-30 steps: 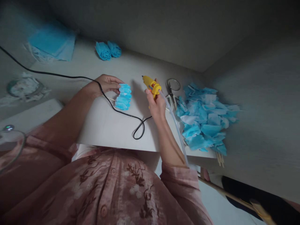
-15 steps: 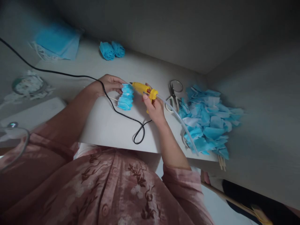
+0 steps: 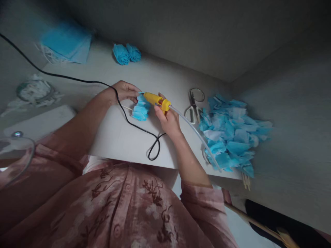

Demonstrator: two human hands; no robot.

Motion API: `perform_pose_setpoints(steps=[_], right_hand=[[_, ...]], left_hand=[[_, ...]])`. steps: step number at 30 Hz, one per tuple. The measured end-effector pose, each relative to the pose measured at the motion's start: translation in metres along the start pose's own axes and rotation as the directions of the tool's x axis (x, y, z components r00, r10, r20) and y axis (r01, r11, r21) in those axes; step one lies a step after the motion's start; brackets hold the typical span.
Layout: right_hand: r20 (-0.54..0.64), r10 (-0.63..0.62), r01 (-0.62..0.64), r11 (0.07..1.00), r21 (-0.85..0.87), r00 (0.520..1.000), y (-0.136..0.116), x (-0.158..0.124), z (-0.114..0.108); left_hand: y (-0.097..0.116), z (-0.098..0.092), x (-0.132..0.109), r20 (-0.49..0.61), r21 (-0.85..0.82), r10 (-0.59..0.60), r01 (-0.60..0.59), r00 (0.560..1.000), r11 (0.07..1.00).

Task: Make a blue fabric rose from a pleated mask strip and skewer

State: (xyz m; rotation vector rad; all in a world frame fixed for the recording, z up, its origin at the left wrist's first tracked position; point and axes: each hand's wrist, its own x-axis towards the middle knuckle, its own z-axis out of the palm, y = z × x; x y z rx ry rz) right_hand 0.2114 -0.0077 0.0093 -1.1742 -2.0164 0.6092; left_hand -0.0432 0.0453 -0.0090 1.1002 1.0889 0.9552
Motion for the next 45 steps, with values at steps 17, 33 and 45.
perform_pose_setpoints(steps=[17,33,45], right_hand=[[-0.017,-0.045,0.044,0.998,-0.050,0.999,0.009,0.000,0.002],[0.008,-0.011,0.012,0.998,-0.065,1.000,0.010,0.001,-0.008],[-0.037,0.075,-0.077,0.996,-0.041,0.996,0.008,0.001,-0.025]], left_hand=[[-0.003,-0.002,0.002,0.014,0.013,-0.003,0.003,1.000,1.000],[0.004,0.003,-0.003,-0.021,-0.012,0.005,-0.005,1.000,1.000],[-0.002,-0.001,0.001,-0.021,-0.016,0.008,-0.008,1.000,1.000]])
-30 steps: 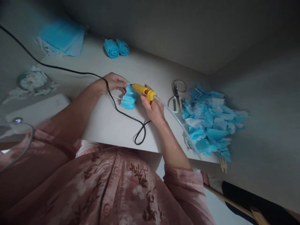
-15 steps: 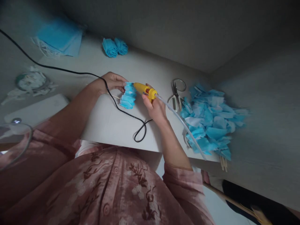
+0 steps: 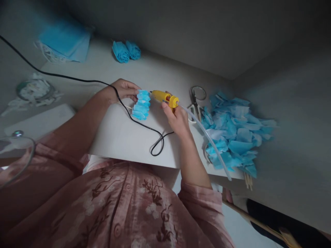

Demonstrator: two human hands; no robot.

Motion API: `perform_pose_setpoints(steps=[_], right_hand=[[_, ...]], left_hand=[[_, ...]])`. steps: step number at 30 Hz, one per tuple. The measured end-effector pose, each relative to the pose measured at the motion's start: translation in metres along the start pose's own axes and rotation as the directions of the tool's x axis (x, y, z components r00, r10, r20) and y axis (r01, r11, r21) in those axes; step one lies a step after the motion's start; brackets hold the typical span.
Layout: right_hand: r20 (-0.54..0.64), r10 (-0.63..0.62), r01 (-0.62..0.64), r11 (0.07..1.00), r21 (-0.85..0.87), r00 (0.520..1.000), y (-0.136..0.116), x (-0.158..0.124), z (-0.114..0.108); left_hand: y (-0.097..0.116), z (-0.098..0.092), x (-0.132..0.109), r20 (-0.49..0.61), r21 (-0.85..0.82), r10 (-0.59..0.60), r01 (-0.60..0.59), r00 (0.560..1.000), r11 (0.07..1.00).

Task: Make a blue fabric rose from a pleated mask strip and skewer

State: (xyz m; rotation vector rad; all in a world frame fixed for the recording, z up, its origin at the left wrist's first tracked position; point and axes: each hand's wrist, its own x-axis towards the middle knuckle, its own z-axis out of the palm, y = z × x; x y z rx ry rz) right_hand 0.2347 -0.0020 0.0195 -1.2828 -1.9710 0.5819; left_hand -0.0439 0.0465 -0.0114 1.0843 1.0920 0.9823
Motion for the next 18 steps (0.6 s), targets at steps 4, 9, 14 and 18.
perform_pose_setpoints(steps=[4,9,14,18], right_hand=[[0.020,-0.024,0.024,1.000,0.015,1.000,-0.005,-0.002,0.002],[0.034,-0.066,0.066,0.998,0.010,0.997,-0.006,-0.004,0.007],[0.085,-0.043,0.044,0.999,-0.017,0.996,-0.007,-0.005,0.009],[0.089,-0.022,0.026,0.999,-0.044,0.996,-0.008,-0.004,0.011]], left_hand=[[0.002,0.000,-0.001,-0.005,0.010,-0.023,0.023,1.000,1.000],[0.003,-0.001,-0.001,0.013,0.012,-0.027,0.027,1.000,1.000],[0.003,0.000,-0.002,0.006,0.011,-0.020,0.020,1.000,1.000],[0.004,0.001,-0.002,0.005,0.007,-0.024,0.024,1.000,1.000]])
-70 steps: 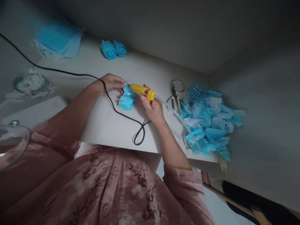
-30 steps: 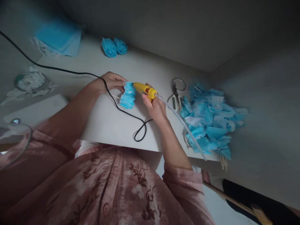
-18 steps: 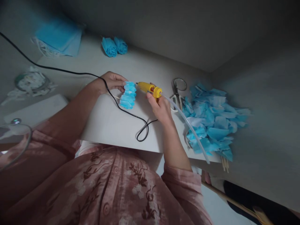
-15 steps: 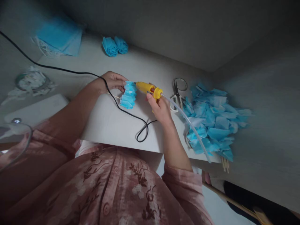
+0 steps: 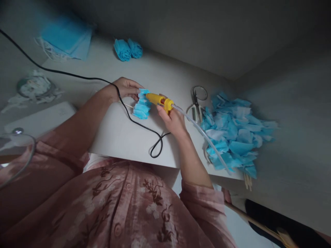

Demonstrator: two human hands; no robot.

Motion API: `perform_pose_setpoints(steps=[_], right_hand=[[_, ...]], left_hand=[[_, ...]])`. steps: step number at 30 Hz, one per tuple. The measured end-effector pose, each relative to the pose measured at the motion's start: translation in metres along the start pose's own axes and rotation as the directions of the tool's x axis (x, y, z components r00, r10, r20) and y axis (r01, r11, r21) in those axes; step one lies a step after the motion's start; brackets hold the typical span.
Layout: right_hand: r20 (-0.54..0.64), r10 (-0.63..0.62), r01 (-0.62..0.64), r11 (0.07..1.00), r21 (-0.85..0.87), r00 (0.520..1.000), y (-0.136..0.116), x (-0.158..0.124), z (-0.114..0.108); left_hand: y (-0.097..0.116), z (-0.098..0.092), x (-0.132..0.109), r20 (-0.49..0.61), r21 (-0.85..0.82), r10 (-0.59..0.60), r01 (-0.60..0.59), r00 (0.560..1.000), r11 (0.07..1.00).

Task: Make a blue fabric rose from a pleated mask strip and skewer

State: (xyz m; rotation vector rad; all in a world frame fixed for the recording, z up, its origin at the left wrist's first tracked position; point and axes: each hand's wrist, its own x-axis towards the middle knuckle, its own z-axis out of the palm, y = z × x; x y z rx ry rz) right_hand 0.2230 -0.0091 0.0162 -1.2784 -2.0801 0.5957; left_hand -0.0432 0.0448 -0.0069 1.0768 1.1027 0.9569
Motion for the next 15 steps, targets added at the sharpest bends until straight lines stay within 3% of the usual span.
perform_pose_setpoints(steps=[15], right_hand=[[-0.008,-0.040,0.040,0.999,0.028,0.999,0.0045,0.0007,0.0042]], left_hand=[[-0.0004,-0.0007,0.0015,0.012,-0.009,-0.005,0.005,1.000,1.000]])
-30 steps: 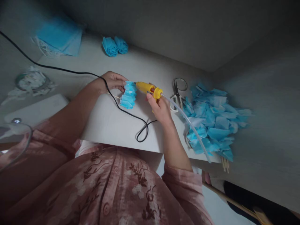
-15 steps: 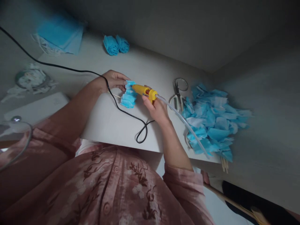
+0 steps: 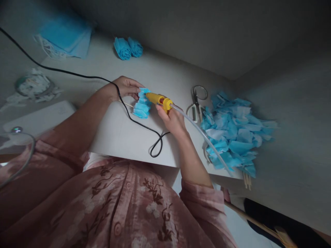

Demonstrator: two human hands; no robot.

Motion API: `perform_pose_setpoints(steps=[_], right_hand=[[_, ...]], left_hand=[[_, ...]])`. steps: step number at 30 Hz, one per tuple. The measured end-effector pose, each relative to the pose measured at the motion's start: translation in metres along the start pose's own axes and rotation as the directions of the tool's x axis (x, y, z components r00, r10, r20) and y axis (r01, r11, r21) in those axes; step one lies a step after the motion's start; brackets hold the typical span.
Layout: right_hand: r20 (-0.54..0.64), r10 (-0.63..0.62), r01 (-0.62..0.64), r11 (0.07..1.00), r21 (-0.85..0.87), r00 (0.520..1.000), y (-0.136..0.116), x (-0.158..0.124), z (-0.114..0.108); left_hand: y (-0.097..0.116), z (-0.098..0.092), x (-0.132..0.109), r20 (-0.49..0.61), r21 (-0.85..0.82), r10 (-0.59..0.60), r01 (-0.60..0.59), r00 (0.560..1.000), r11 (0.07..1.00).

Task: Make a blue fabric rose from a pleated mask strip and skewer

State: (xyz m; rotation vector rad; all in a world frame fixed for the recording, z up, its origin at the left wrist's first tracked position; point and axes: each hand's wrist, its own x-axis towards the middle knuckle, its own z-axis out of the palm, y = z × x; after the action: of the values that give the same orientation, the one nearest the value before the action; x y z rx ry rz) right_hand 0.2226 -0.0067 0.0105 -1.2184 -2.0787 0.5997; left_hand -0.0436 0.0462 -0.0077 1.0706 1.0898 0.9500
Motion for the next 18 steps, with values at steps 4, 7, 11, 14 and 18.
perform_pose_setpoints(steps=[4,7,11,14,18], right_hand=[[-0.001,-0.004,0.004,1.000,-0.018,1.000,-0.0003,0.0002,-0.0006],[-0.004,0.006,-0.006,0.999,-0.033,1.000,0.0003,0.0002,-0.0016],[-0.010,0.003,-0.004,0.999,-0.047,1.000,0.0015,0.0005,-0.0031],[-0.018,-0.012,0.011,0.999,-0.039,1.000,0.0021,0.0003,-0.0037],[-0.027,-0.013,0.012,0.999,-0.052,1.000,0.0061,0.0006,-0.0045]], left_hand=[[-0.0009,-0.0006,0.0007,0.005,-0.007,0.014,-0.014,1.000,1.000],[-0.0011,-0.0006,0.0010,-0.002,0.001,0.012,-0.012,1.000,1.000],[-0.0008,0.0002,0.0005,-0.014,0.010,0.014,-0.013,1.000,1.000],[-0.0009,0.0009,0.0001,-0.013,0.007,0.023,-0.023,1.000,1.000],[-0.0015,0.0012,0.0002,-0.021,0.000,0.034,-0.034,0.999,0.999]])
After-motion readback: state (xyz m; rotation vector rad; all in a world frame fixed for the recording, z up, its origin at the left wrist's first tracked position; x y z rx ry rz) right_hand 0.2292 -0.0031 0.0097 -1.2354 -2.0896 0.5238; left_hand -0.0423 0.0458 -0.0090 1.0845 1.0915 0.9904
